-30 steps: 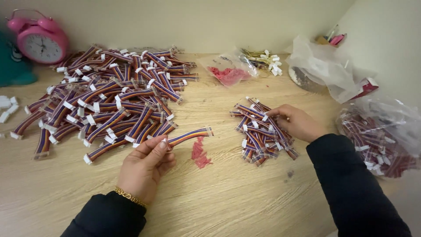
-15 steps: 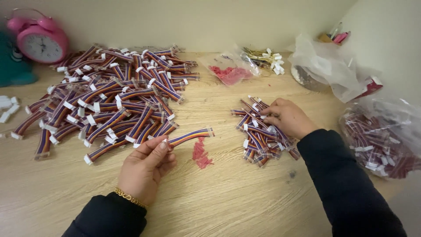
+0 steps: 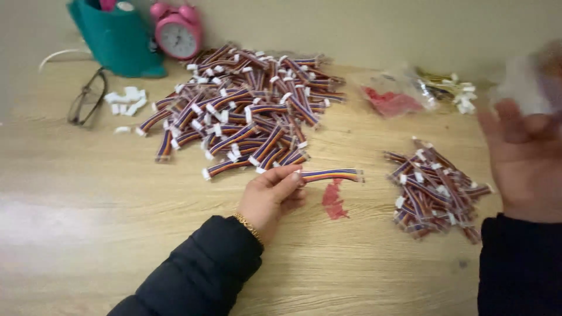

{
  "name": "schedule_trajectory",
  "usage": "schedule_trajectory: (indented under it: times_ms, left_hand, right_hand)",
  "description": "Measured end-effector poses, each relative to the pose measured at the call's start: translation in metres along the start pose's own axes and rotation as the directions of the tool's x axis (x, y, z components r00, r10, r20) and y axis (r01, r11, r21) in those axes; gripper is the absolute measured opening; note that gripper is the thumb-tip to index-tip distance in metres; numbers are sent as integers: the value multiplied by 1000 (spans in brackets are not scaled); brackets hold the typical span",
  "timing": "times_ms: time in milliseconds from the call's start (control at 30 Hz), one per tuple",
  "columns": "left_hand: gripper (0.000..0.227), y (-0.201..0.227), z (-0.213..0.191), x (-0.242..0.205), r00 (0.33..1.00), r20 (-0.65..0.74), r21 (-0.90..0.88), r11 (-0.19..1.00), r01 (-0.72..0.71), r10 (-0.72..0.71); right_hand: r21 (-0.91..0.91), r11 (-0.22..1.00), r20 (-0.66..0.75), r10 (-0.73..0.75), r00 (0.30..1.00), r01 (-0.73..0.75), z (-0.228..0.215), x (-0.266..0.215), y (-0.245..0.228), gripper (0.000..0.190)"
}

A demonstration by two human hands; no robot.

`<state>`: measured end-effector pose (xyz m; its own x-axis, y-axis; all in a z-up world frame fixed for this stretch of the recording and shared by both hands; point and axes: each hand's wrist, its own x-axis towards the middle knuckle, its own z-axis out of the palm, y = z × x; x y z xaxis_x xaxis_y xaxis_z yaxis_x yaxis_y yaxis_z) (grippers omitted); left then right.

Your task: The person repeatedly picks up flat ribbon cables and white plastic connectors from a pile on a wooden table. They align the cable ends with the connectors and press them together by hand, then place the assembled units into a separate pile.

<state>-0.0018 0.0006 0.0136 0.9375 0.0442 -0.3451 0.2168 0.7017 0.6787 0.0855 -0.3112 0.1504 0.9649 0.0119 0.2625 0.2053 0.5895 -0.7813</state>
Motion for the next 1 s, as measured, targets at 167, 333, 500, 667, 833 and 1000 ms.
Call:
schedule_trajectory:
  times_ms: [167, 333, 500, 667, 833, 1000]
  left_hand:
    - [22, -2, -2, 2, 999, 46, -67, 998, 19, -16]
    - [21, 2, -1, -1, 998, 60, -58, 998, 25, -22]
    - [23, -1, -2, 2, 999, 47, -46, 999, 26, -24]
    - [22, -3, -4, 1, 999, 50, -64, 998, 17, -14]
    - [26, -5, -5, 2, 999, 54, -7, 1000, 6, -6]
    - [25, -10, -8, 5, 996, 92, 19, 1000, -5, 3]
  right_hand:
    - [-276, 956, 291, -19, 956, 103, -38, -8, 8, 19]
    - [-38, 989, 478, -109, 872, 145, -51, -25, 29, 22]
    - [172, 983, 435, -10, 901, -72, 21, -47, 39, 16]
    - [-757, 640, 267, 489, 830, -134, 96, -68, 53, 44]
    - [-958, 226, 270, 499, 824, 178, 111, -67, 85, 8]
    - [-928, -178, 218, 457, 863, 328, 106, -67, 99, 13]
